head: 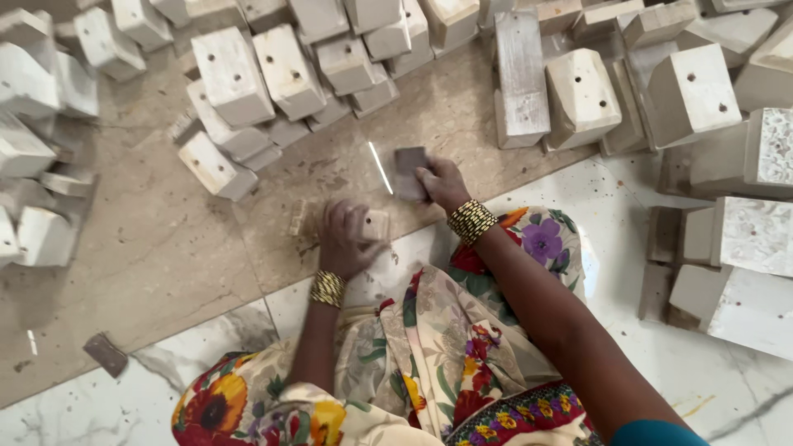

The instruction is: The person sits on the floor surrounded by piles of small white blocks and sands them one at a time using a handheld abrasive pad, rubbing the surfaces of each block and setting finished blocks onto the growing pile beside them.

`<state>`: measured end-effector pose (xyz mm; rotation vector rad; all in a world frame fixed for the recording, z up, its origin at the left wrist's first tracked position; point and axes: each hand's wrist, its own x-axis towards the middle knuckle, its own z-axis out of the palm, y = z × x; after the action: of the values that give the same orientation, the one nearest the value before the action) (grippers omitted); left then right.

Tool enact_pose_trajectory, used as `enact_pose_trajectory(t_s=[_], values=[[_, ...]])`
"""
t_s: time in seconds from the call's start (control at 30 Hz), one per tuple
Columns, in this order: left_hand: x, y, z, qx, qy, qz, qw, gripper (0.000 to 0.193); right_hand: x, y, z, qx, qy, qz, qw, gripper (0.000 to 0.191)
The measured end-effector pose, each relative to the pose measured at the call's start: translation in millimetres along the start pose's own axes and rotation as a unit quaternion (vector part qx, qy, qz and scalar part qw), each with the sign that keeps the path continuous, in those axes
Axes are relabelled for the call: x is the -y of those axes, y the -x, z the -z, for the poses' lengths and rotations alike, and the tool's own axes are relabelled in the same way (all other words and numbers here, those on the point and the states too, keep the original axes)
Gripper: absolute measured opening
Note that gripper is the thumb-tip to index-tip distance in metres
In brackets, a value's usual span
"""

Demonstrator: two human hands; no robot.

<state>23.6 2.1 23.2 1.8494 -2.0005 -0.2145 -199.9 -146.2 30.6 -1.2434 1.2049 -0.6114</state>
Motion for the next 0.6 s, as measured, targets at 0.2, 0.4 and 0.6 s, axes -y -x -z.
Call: enact_pose_trajectory(t_s=[0.2, 0.4, 0.6], values=[[-41.2, 9.5, -22.8, -0.164, 0.041, 0.080, 0.982, 0.100, -15.9, 0.1, -21.0, -0.045, 0.251, 0.067, 0.965, 0.019], [-22.5, 16.5, -0.5, -0.033, 0.158, -0.005, 0.987, 0.102, -21.2, 5.4, -26.1, -0.056, 0.243, 0.083, 0.965, 0.019], [-50.9, 6.4, -31.3, -0.180, 0.262, 0.149, 0.937, 0.084, -25.8, 0.0, -53.7, -0.051, 0.174, 0.110, 0.977, 0.019]])
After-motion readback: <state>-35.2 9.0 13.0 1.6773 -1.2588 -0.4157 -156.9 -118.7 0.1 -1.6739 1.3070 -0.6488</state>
